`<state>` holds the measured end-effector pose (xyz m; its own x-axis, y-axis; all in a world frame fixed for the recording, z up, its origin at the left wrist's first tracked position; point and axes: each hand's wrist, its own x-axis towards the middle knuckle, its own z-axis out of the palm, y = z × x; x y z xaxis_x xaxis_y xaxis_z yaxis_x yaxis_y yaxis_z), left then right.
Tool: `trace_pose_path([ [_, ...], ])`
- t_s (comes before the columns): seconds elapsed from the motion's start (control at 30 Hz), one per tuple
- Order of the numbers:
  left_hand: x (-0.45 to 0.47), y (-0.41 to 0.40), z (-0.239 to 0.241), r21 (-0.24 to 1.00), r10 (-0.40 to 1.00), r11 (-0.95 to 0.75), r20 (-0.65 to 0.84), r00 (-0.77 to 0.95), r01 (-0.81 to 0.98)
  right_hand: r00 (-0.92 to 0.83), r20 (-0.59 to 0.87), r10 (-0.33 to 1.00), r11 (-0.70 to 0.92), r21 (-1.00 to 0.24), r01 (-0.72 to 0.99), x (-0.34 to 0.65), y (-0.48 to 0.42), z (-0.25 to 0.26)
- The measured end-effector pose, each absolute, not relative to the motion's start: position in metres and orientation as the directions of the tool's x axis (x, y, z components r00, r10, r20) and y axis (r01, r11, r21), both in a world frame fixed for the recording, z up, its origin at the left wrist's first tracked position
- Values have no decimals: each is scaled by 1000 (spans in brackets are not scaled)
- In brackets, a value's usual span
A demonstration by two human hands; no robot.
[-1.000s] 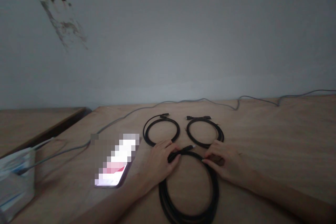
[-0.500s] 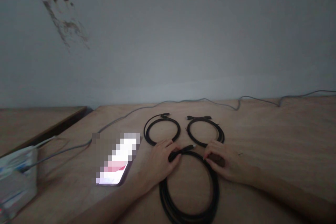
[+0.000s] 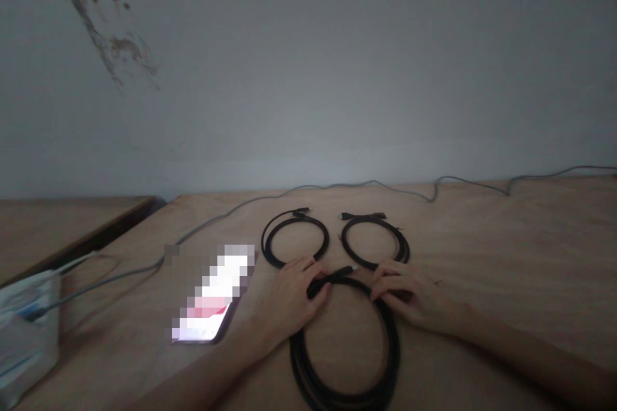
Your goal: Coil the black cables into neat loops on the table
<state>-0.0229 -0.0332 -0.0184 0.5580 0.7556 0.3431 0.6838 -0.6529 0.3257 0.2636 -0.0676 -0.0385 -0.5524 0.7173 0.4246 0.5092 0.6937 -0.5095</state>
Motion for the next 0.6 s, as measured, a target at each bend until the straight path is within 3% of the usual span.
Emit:
trace_pose_path([
  [0.37, -24, -32, -20, 320, 756, -651, 346, 555, 688, -482, 483, 731, 681, -567, 464, 267, -65, -42],
  [0.6, -24, -31, -24, 295, 742, -662, 382, 550, 689, -333, 495, 802, 574, -486, 659, 259, -74, -36],
])
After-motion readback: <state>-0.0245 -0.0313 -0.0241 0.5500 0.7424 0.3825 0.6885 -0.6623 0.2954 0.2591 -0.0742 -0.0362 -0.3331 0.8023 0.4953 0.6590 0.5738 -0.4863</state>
